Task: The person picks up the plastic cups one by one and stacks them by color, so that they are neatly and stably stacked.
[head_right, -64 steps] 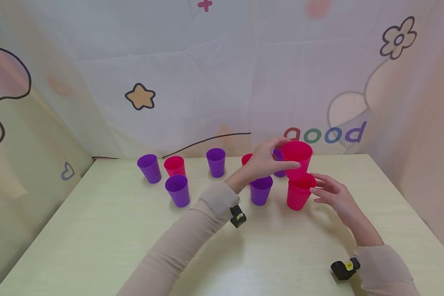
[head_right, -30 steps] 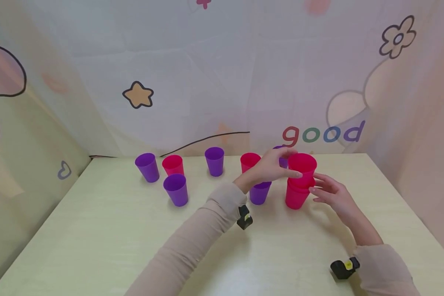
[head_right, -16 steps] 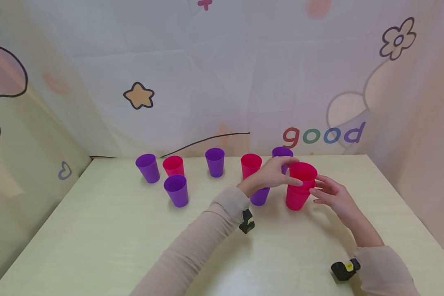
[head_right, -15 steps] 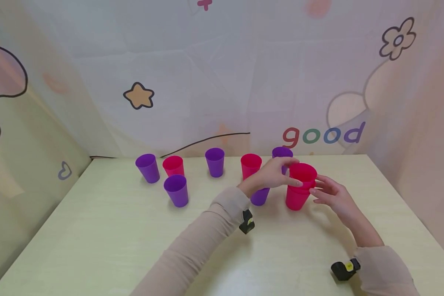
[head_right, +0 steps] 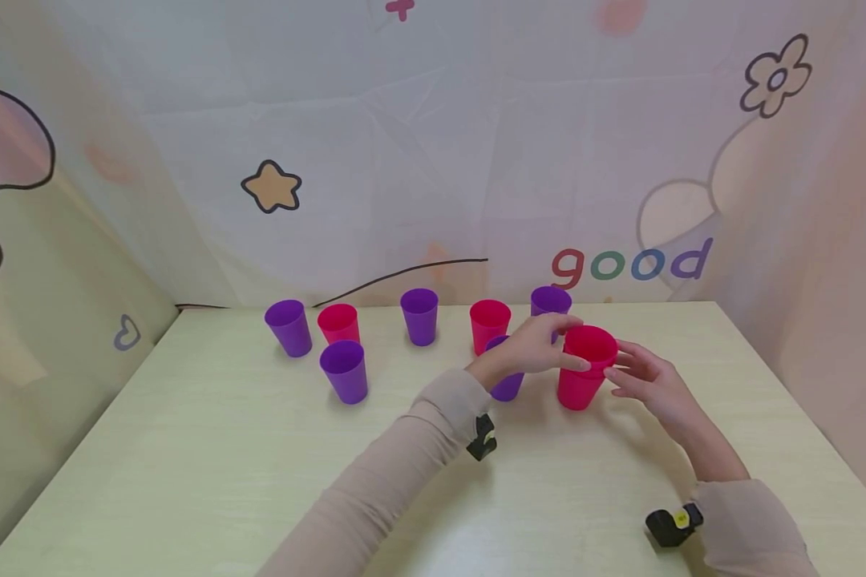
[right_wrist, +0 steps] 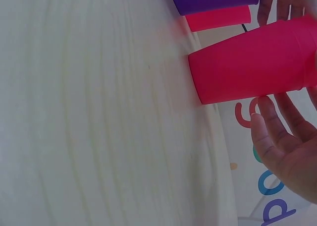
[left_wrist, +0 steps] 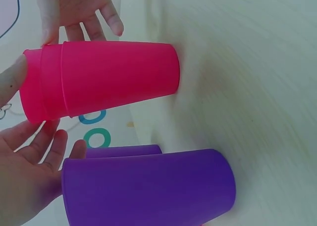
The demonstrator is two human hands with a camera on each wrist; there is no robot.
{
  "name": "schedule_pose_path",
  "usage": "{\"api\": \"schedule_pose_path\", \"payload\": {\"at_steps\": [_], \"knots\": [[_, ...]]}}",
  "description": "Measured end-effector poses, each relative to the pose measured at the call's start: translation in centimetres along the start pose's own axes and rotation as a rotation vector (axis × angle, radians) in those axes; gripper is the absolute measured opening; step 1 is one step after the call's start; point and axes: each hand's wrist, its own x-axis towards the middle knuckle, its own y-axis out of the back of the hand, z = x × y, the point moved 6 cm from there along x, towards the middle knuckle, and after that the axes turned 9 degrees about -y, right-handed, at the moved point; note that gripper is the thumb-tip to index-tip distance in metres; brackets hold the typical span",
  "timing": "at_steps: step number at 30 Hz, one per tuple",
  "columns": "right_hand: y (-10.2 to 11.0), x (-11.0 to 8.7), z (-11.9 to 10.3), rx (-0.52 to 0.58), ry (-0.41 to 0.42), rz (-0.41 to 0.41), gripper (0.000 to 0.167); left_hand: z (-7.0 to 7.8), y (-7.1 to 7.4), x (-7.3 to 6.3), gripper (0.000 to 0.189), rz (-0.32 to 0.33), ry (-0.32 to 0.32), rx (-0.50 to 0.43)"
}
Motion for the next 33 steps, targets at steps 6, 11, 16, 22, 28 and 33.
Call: {"api": "schedule_pose_path", "payload": {"at_steps": [6,11,16,22,28,33], "knots": [[-0.1,0.0,0.0,-0.017,-0.010,0.010,0.042,0.4,0.4,-0.3,0.070,-0.004,-0.045,0.112],[0.0,0.1,0.1,0.001,-0.015,0.012,0.041,0.5,1.0,-1.2,0.068,0.027,-0.091,0.119],[-0.1,0.2,0.1,0.001,-0.017,0.015,0.040,0.0,1.7,-2.8,0.064,0.071,-0.130,0.053],[-0.1,0.1,0.2,-0.002,-0.026,0.015,0.040,-0.5,2.3,-4.5,0.060,0.096,-0.170,0.069],[0.2,-0.1,0.2,-0.015,-0.036,0.019,0.040,-0.4,2.9,-5.5,0.058,0.114,-0.207,0.079],[0.0,0.1,0.2,0.032,-0.043,0.006,0.040,-0.6,3.6,-6.6,0.059,0.128,-0.207,0.080]]}}
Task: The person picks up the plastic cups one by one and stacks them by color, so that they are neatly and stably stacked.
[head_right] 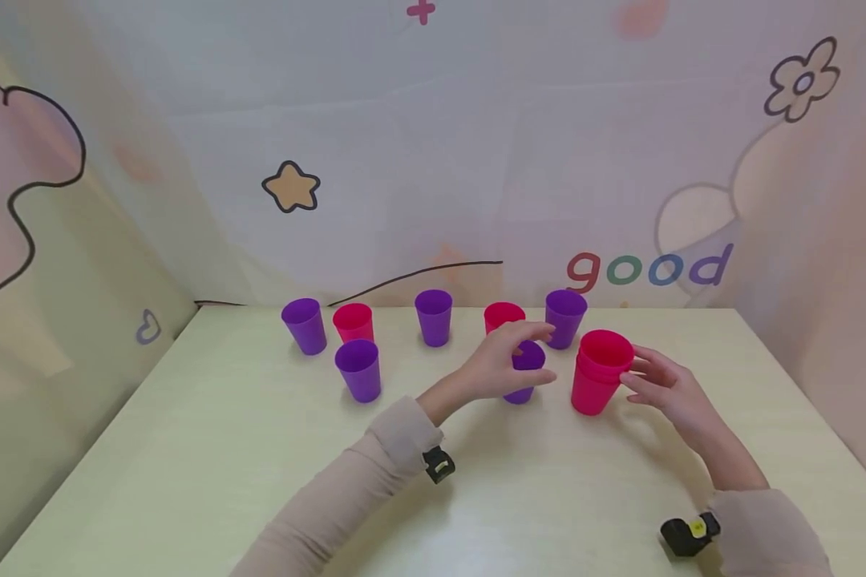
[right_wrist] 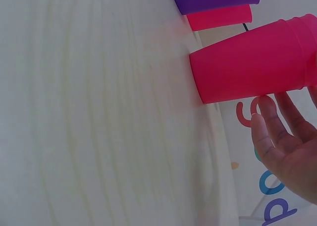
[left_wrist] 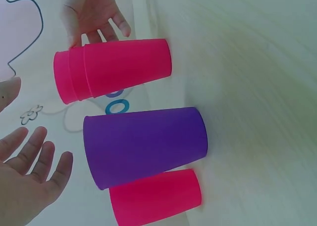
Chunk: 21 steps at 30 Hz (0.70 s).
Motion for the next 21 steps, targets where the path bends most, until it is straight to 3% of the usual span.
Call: {"api": "schedule_pose_path", "payload": {"at_steps": [10,21], "knots": [[0.0,0.0,0.1,0.035,0.001,0.003,0.039,-0.7,1.5,-1.9,0.057,0.052,-0.030,-0.022],[0.3,0.0,0.0,0.002,-0.007,0.010,0.041,-2.4,3.5,-3.0,0.050,0.139,0.001,-0.070]]}}
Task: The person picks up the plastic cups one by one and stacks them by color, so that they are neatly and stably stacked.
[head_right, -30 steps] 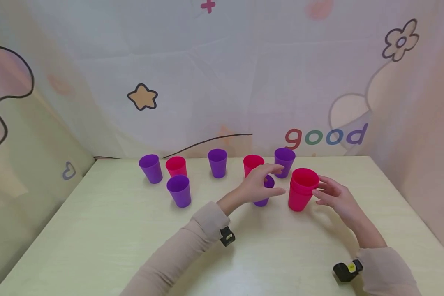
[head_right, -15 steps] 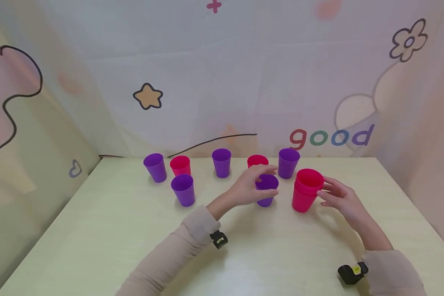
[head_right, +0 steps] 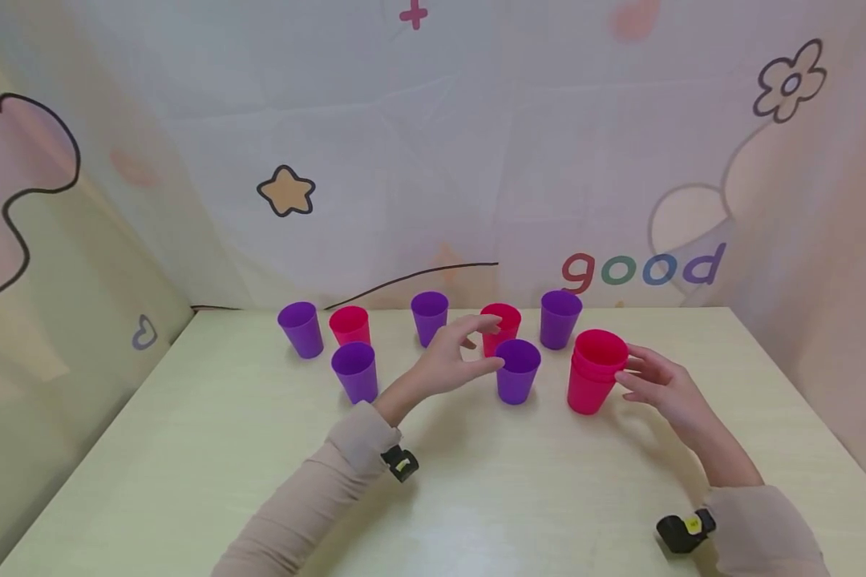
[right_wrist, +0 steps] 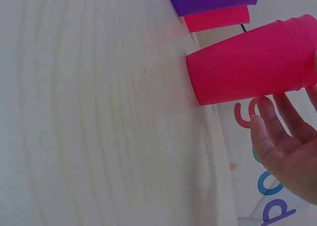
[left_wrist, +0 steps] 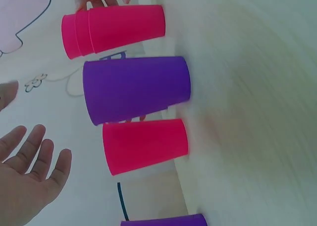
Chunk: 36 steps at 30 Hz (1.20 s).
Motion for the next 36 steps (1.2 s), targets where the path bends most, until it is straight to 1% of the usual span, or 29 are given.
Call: {"api": "schedule_pose_path", "payload": {"at_steps": [3,6,11,14,20,23,28,36], "knots": [[0.1,0.0,-0.1,-0.020,0.007,0.003,0.042,-0.5,0.4,0.0,0.047,0.015,-0.017,0.001],[0.2,0.0,-0.1,-0.034,0.010,0.007,0.043,-1.3,0.7,0.0,0.046,0.048,-0.014,0.000],[0.2,0.0,-0.1,-0.027,0.005,0.001,0.043,-2.7,1.0,0.0,0.046,0.097,0.017,0.009],[0.1,0.0,-0.1,-0.019,0.006,0.001,0.043,-3.6,0.8,0.1,0.047,0.110,0.041,0.018],[0.0,0.0,-0.1,0.011,0.000,0.004,0.042,-5.0,0.7,0.9,0.049,0.136,0.108,0.039],[-0.1,-0.1,-0.1,0.038,0.004,-0.004,0.041,-5.4,0.7,1.4,0.049,0.140,0.128,0.039],[-0.2,-0.2,-0.2,0.070,0.017,-0.011,0.041,-6.0,0.3,2.0,0.051,0.132,0.155,0.067],[-0.1,-0.3,-0.2,-0.026,0.015,0.022,0.051,-6.9,-0.4,2.7,0.056,0.107,0.227,0.037]]}}
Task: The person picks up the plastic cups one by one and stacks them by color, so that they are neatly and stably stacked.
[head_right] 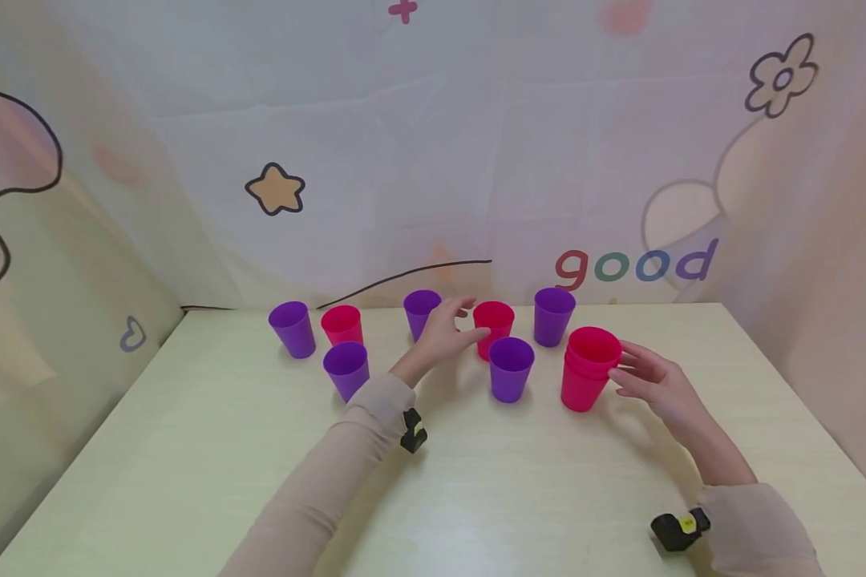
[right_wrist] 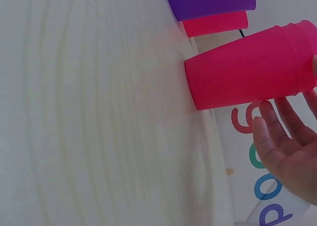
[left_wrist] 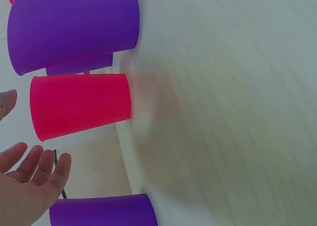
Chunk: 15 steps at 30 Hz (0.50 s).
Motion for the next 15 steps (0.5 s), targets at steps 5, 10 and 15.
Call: {"api": "schedule_pose_path", "payload": {"at_steps": [5,10,15], "knots": [[-0.1,-0.1,-0.5,-0.031,0.027,0.004,0.052,-0.6,-0.3,0.3,0.056,-0.016,0.042,0.008],[-0.1,-0.1,-1.3,-0.050,0.042,0.020,0.052,-1.0,-0.5,0.7,0.058,-0.031,0.053,0.002],[0.1,0.0,-1.6,-0.043,0.045,0.042,0.047,-1.3,-0.6,1.0,0.062,-0.058,0.065,-0.023]]}}
